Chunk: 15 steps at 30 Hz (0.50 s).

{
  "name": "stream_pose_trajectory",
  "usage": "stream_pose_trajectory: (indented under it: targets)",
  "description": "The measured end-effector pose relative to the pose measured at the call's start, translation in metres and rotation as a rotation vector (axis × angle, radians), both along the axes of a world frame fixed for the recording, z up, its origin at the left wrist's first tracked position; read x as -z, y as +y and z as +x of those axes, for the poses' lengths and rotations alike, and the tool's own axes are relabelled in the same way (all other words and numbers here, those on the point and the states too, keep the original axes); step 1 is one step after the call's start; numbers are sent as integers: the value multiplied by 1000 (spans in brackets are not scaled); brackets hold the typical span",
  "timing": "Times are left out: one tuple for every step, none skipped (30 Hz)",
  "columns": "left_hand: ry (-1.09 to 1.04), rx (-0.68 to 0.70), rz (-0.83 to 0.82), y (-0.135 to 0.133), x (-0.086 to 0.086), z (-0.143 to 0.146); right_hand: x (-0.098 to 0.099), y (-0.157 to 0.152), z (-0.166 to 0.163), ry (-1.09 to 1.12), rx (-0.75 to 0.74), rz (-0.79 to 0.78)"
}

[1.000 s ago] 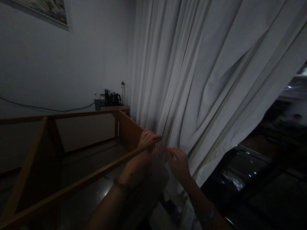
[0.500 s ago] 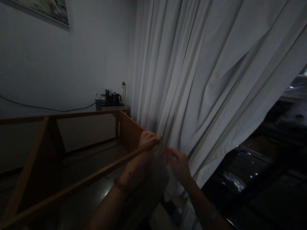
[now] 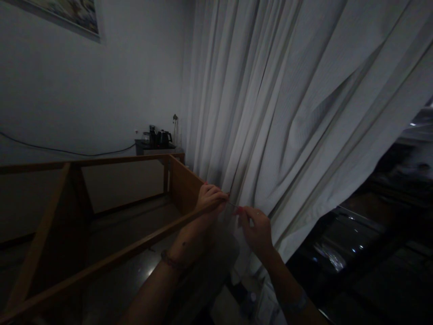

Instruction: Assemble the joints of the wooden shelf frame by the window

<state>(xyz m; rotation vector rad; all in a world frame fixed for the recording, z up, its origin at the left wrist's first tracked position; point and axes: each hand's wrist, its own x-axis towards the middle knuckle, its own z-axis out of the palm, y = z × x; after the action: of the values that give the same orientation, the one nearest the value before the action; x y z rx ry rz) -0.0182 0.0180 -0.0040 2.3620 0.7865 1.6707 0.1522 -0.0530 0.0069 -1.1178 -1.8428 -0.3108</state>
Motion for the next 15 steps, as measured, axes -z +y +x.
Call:
stream_pose_trajectory:
  targets:
    - [-6,0,4,0,0,0,0,0,0,1,-1,3]
    - [-12,4,9,0,0,0,-1,-1,1,0,-4,4]
    - [-18,8,15,0,0,1,-1,-1,1,0,-7,2]
    - [-26,12,22,0,0,1,-1,-1,1,-1,-5,1]
    - [-35,15,28,0,1,1,0,0,0,-5,0,-2]
    - [-45,19,31,0,1,1,0,0,0,-13,4,-6]
    - [-51,24,33,0,1,1,0,0,-1,-22,8,-12]
    - [-51,31,33,0,2,0,0,1,-2,-30,9,-16]
    - [-47,35,33,0,2,0,0,1,-2,-40,6,-18]
    - [-36,42,34,0,2,-1,1,1,-3,-50,4,-14]
    - [-23,51,36,0,1,-2,1,1,-3,-61,7,-6]
    - [-17,57,39,0,1,-2,1,1,-3,-74,17,7]
    - [-17,60,44,0,1,-3,1,1,-3,-90,33,23]
    - [-23,58,48,0,1,-3,1,2,-2,-109,51,37]
    - [-26,55,52,0,1,-3,0,3,-1,-127,72,52]
